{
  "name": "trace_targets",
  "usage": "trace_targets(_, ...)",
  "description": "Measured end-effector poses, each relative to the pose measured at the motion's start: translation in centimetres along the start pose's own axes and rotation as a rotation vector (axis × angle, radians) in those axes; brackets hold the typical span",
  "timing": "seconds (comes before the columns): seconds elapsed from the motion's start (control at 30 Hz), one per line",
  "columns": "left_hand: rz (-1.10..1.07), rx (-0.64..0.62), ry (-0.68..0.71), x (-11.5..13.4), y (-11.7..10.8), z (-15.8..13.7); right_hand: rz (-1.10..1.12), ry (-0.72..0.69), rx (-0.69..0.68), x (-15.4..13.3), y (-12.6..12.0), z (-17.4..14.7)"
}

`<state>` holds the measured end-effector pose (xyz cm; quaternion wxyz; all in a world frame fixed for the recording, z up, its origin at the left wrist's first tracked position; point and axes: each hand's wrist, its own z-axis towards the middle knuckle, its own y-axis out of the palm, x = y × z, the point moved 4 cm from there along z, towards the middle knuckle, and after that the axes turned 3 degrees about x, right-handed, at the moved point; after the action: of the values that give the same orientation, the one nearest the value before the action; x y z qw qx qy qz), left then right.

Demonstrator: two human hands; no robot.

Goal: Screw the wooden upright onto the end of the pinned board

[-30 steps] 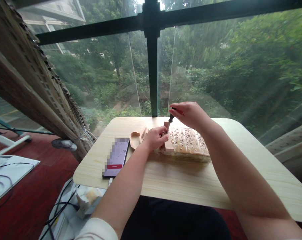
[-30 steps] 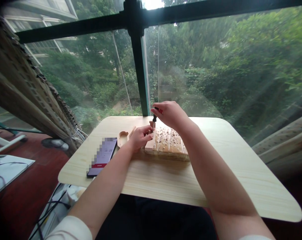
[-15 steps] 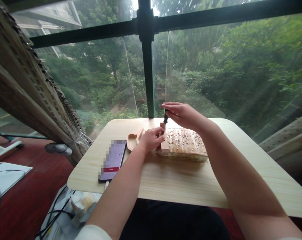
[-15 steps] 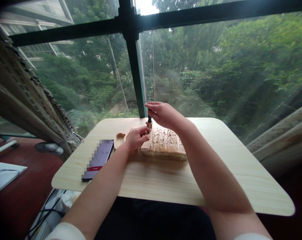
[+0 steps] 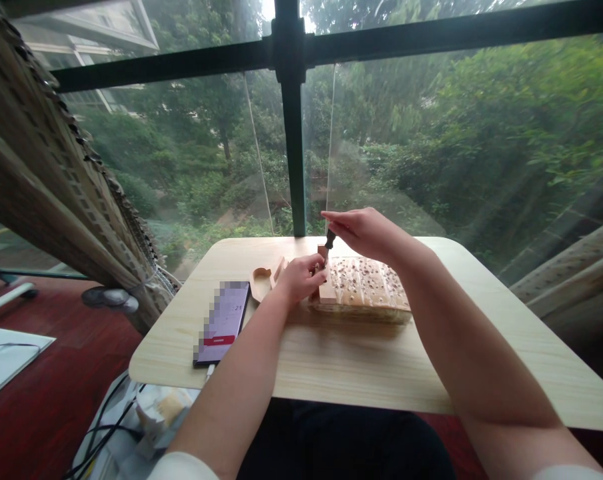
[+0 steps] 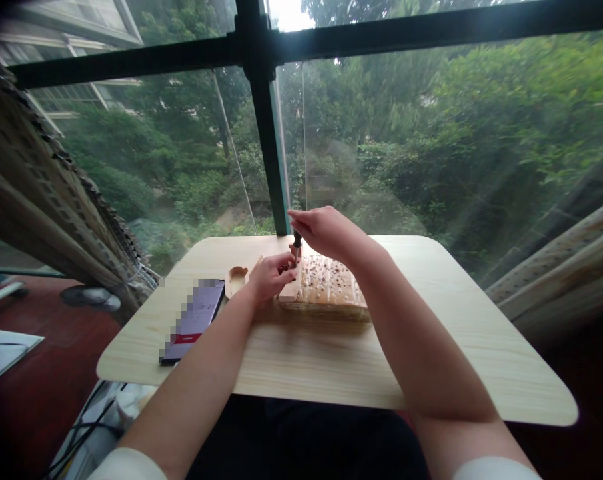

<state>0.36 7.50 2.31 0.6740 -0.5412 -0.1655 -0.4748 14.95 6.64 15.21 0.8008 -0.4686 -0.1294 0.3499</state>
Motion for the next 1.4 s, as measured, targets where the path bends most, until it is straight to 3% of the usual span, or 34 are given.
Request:
trace_targets(0.1,0.025,0.003,0.001,0.3,-0.2,-0.1,-0.218,0.054,-0.066,-0.3,-0.9,-0.3)
trace_targets(0.2,0.028,0.009,-0.011,0.5,-0.3,-0.1,-0.386,0.154,-0.037,-0.4,-0.8,-0.1)
trace_targets(0.37,-0.013,0.011,-0.017,-0.1,0.0,0.0,-0.229,0.114,-0.037,-0.1,1.1,0.2)
trace_targets(0.5,-0.036,0.045,0.004,-1.0,0.4,0.2,-0.096,0.167,-0.062,0.7,1.3,0.3)
trace_targets(0.7,-0.039,0.03,0.03,-1.2,0.5,0.4,-0.277,0.284,-0.012,0.9,0.3,0.3)
trace_targets(0.87,-0.026,0.037,0.039,-1.0,0.4,0.4,-0.086,0.209,0.091,0.8,0.7,0.2)
trace_targets(1.03,-0.016,0.039,0.023,-0.9,0.3,0.3,0.132,0.168,0.049,1.0,0.9,0.2)
trace_targets(1.23,-0.022,0.024,0.035,-0.4,0.2,0.2,-0.186,0.116,0.157,0.1,1.0,0.3)
trace_targets(1.4,-0.011,0.038,0.04,-0.2,0.1,0.2,-0.099,-0.014,0.066,-0.4,1.1,0.3)
